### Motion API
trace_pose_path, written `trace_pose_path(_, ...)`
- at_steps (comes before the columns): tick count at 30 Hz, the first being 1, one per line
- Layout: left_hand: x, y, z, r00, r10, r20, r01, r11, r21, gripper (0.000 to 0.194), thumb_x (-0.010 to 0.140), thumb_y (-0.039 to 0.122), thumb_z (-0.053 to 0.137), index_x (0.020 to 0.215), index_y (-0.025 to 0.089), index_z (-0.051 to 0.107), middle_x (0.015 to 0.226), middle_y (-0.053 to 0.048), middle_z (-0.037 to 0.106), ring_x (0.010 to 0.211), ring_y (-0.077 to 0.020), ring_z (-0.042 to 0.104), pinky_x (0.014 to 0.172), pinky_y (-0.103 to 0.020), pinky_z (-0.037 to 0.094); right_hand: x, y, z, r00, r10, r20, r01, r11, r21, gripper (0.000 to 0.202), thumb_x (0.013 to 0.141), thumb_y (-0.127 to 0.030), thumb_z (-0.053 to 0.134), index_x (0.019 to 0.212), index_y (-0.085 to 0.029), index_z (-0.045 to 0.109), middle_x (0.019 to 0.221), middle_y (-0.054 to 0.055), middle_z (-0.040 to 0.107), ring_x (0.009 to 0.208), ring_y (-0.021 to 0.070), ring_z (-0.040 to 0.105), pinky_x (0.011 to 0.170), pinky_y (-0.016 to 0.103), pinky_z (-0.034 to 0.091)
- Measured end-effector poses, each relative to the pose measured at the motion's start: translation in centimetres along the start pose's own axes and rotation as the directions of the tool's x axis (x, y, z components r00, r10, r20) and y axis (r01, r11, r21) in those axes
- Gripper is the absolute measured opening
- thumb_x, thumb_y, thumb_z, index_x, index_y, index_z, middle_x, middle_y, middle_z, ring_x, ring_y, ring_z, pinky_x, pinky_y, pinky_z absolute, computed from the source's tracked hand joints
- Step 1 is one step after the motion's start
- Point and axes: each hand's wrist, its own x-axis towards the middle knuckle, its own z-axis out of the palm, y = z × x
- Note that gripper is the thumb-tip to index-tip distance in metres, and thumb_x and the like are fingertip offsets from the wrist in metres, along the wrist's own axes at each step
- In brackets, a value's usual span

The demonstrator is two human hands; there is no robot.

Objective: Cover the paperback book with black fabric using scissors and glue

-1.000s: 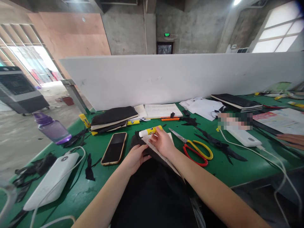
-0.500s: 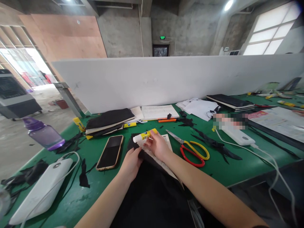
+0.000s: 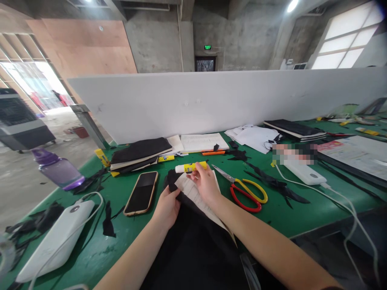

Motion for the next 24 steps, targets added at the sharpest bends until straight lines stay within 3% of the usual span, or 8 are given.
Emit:
trace_pose_path(3, -0.1, 0.0, 0.0, 1.0, 0.012, 0.015, -0.012, 1.0, -0.008, 0.043, 0.075, 0.0, 0.054, 0.111, 0.022, 0.058, 0.093, -0.005, 0.071, 0.079, -0.0157, 0.068, 0.078, -0.03, 0.055, 0.2, -1.6, -0.3, 0.976, -0.218, -0.022, 0.205, 0.945, -0.256, 0.02, 0.075, -0.037, 0.067, 0.08, -0.025, 0.052, 0.06, -0.008, 0.049, 0.055, 0.0096, 0.044, 0.066, 0.027, 0.045)
trace_pose_path(5, -0.2, -0.1, 0.0, 0.999, 0.02, 0.037, -0.02, 1.0, -0.01, 0.045, 0.074, 0.001, 0.055, 0.113, 0.024, 0.057, 0.093, -0.004, 0.071, 0.081, -0.0159, 0.068, 0.078, -0.031, 0.055, 0.0, -2.6, -0.4, 0.953, -0.293, 0.079, 0.297, 0.85, -0.435, 0.015, 0.077, -0.037, 0.065, 0.084, -0.025, 0.058, 0.069, -0.005, 0.055, 0.062, 0.0114, 0.049, 0.064, 0.025, 0.041)
trace_pose_path(9, -0.2, -0.2, -0.1, 0.996, 0.046, 0.08, -0.046, 0.999, -0.005, 0.049, 0.073, 0.002, 0.058, 0.115, 0.025, 0.055, 0.094, -0.003, 0.07, 0.085, -0.0158, 0.067, 0.08, -0.029, 0.053, -1.0, -2.9, -0.1, 0.891, -0.238, 0.386, 0.445, 0.619, -0.647, 0.013, 0.081, -0.037, 0.061, 0.088, -0.026, 0.064, 0.08, -0.001, 0.062, 0.071, 0.0152, 0.053, 0.067, 0.027, 0.039)
trace_pose_path(12, -0.1, -0.4, -0.2, 0.995, 0.062, 0.083, -0.063, 0.998, 0.011, 0.05, 0.072, 0.002, 0.06, 0.116, 0.025, 0.053, 0.092, -0.001, 0.07, 0.084, -0.0147, 0.067, 0.079, -0.028, 0.052, -1.3, -2.2, 0.0, 0.865, -0.154, 0.477, 0.482, 0.515, -0.709, 0.015, 0.083, -0.039, 0.059, 0.093, -0.028, 0.063, 0.081, -0.001, 0.064, 0.069, 0.0157, 0.053, 0.066, 0.028, 0.038)
trace_pose_path(20, 0.3, -0.6, -0.9, 0.986, 0.079, 0.15, -0.086, 0.995, 0.044, 0.047, 0.07, 0.008, 0.066, 0.113, 0.025, 0.054, 0.099, -0.002, 0.069, 0.09, -0.016, 0.066, 0.081, -0.028, 0.051, -1.7, -1.9, -0.3, 0.829, -0.164, 0.535, 0.539, 0.49, -0.685, 0.017, 0.083, -0.036, 0.062, 0.099, -0.032, 0.064, 0.094, 0.001, 0.064, 0.088, 0.0204, 0.054, 0.082, 0.033, 0.038)
trace_pose_path(24, 0.3, -0.7, -1.0, 0.986, 0.082, 0.143, -0.091, 0.994, 0.056, 0.047, 0.067, 0.008, 0.068, 0.109, 0.025, 0.055, 0.1, -0.001, 0.069, 0.091, -0.0162, 0.065, 0.082, -0.028, 0.05, -1.7, -1.6, -0.6, 0.784, -0.185, 0.592, 0.599, 0.473, -0.646, 0.024, 0.082, -0.033, 0.063, 0.106, -0.033, 0.063, 0.102, 0.003, 0.063, 0.098, 0.0223, 0.054, 0.091, 0.036, 0.039)
